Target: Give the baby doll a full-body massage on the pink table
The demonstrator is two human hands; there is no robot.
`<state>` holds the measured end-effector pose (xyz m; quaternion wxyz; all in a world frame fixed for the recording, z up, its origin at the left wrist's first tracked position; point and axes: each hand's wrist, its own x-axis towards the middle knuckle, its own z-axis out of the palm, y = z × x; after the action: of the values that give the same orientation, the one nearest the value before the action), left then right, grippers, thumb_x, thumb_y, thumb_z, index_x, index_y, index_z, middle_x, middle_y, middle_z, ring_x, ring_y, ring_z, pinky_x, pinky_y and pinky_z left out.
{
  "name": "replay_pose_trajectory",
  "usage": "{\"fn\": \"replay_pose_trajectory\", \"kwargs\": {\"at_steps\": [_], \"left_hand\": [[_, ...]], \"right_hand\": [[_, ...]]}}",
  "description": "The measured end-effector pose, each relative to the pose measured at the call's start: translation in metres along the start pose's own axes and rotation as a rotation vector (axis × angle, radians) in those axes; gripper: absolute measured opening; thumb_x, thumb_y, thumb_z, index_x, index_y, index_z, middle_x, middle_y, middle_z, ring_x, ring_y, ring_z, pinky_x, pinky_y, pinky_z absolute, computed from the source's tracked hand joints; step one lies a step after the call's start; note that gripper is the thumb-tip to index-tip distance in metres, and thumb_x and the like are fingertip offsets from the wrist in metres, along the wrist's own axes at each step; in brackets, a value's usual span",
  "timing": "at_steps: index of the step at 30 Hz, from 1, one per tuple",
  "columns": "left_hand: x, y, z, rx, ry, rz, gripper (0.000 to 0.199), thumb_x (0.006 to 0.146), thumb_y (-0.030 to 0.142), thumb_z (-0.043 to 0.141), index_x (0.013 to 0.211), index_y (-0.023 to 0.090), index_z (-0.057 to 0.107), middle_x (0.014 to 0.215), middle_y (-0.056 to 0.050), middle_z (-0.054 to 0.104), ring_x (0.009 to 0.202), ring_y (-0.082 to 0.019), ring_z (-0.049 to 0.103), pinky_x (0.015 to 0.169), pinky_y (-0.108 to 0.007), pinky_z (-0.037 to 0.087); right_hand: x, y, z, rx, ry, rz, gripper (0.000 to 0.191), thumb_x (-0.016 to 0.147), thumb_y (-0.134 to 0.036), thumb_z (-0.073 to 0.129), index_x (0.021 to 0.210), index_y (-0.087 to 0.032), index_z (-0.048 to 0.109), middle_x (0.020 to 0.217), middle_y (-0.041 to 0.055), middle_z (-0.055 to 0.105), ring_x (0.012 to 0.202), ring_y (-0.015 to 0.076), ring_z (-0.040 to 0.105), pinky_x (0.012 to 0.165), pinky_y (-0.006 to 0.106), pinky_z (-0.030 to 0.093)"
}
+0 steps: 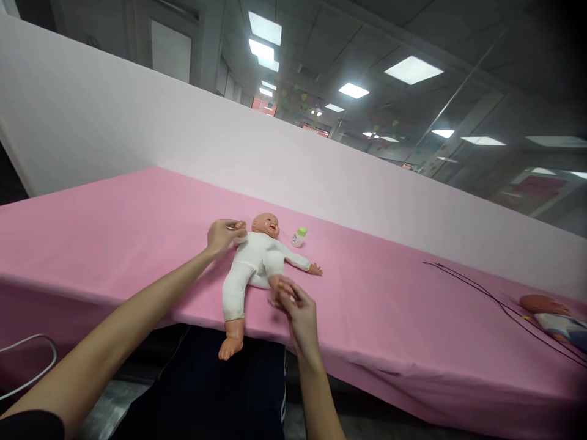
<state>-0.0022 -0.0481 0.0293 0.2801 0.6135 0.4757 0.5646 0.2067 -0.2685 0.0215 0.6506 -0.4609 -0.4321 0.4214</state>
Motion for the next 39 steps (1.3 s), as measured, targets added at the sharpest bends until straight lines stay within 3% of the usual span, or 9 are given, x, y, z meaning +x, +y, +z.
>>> {"fn": "replay_pose_trajectory", "kwargs": {"at_steps": [5, 8, 16, 22, 26, 29, 31, 35, 39], "left_hand": [[0.013, -0.056, -0.044, -0.164, 0.338, -0.394, 0.023, 0.066, 0.035, 0.082, 0.078, 0.016, 0.077, 0.082, -0.006, 0.076, 0.074, -0.021, 0.067, 0.065, -0.029, 0.047], [0.015, -0.056, -0.045, -0.158, 0.355, -0.424, 0.022, 0.067, 0.035, 0.082, 0.075, 0.016, 0.075, 0.077, -0.005, 0.074, 0.072, -0.02, 0.065, 0.064, -0.029, 0.045], [-0.004, 0.031, 0.02, 0.167, -0.055, 0.131, 0.021, 0.081, 0.04, 0.071, 0.087, 0.024, 0.083, 0.084, -0.001, 0.08, 0.078, -0.02, 0.068, 0.067, -0.028, 0.039], [-0.016, 0.026, 0.036, 0.335, -0.219, 0.219, 0.031, 0.092, 0.045, 0.06, 0.084, 0.023, 0.082, 0.083, -0.006, 0.08, 0.078, -0.021, 0.067, 0.067, -0.03, 0.038], [0.006, 0.007, -0.001, 0.216, -0.069, 0.105, 0.031, 0.085, 0.038, 0.069, 0.109, 0.022, 0.08, 0.102, -0.005, 0.082, 0.089, -0.023, 0.073, 0.076, -0.028, 0.049], [0.022, -0.018, -0.036, 0.366, 0.128, -0.011, 0.057, 0.087, 0.04, 0.068, 0.139, 0.017, 0.066, 0.114, -0.011, 0.08, 0.102, -0.028, 0.073, 0.086, -0.034, 0.052], [0.025, -0.037, -0.054, 0.521, 0.143, -0.132, 0.067, 0.09, 0.045, 0.064, 0.15, 0.017, 0.056, 0.12, -0.015, 0.078, 0.11, -0.034, 0.071, 0.088, -0.04, 0.052], [0.022, -0.065, -0.068, 0.713, -0.013, -0.287, 0.048, 0.097, 0.052, 0.05, 0.124, 0.019, 0.072, 0.116, -0.018, 0.077, 0.107, -0.039, 0.07, 0.082, -0.044, 0.051], [0.021, -0.07, -0.069, 0.836, -0.111, -0.29, 0.05, 0.099, 0.054, 0.042, 0.105, 0.017, 0.075, 0.106, -0.02, 0.077, 0.098, -0.039, 0.07, 0.08, -0.046, 0.05]], "right_hand": [[-0.085, 0.046, -0.034, 0.067, 0.118, 0.029, 0.046, 0.07, -0.045, 0.098, 0.107, -0.021, 0.084, 0.114, 0.0131, 0.079, 0.07, 0.0239, 0.077, 0.063, 0.035, 0.066], [-0.092, 0.054, -0.031, 0.083, 0.161, 0.013, 0.044, 0.07, -0.046, 0.097, 0.105, -0.022, 0.084, 0.117, 0.0123, 0.078, 0.073, 0.0243, 0.078, 0.064, 0.034, 0.066], [0.017, -0.01, 0.014, -0.088, -0.04, -0.073, 0.044, 0.079, -0.046, 0.089, 0.114, -0.019, 0.081, 0.104, 0.0089, 0.08, 0.07, 0.0198, 0.075, 0.07, 0.035, 0.067], [0.058, -0.003, 0.034, -0.065, 0.018, -0.099, 0.048, 0.074, -0.05, 0.089, 0.106, -0.016, 0.08, 0.095, 0.0068, 0.078, 0.058, 0.0132, 0.067, 0.055, 0.026, 0.059], [0.007, -0.005, 0.003, -0.054, 0.005, -0.07, 0.05, 0.081, -0.048, 0.088, 0.119, -0.018, 0.078, 0.116, 0.0134, 0.078, 0.068, 0.0183, 0.074, 0.066, 0.033, 0.065], [-0.051, 0.012, -0.031, 0.011, -0.024, -0.029, 0.041, 0.083, -0.045, 0.088, 0.116, -0.023, 0.078, 0.139, 0.0161, 0.069, 0.074, 0.0219, 0.076, 0.067, 0.036, 0.065], [-0.083, 0.035, -0.048, 0.091, -0.075, 0.017, 0.045, 0.081, -0.047, 0.09, 0.119, -0.027, 0.078, 0.15, 0.0161, 0.061, 0.089, 0.0282, 0.078, 0.067, 0.036, 0.063], [-0.114, 0.084, -0.065, 0.273, -0.213, 0.143, 0.05, 0.074, -0.054, 0.093, 0.119, -0.036, 0.078, 0.167, 0.0067, 0.043, 0.135, 0.0392, 0.061, 0.089, 0.045, 0.061], [-0.113, 0.096, -0.091, 0.356, -0.445, 0.218, 0.057, 0.072, -0.059, 0.093, 0.124, -0.044, 0.074, 0.168, 0.0039, 0.042, 0.143, 0.0418, 0.053, 0.098, 0.058, 0.057]]}}
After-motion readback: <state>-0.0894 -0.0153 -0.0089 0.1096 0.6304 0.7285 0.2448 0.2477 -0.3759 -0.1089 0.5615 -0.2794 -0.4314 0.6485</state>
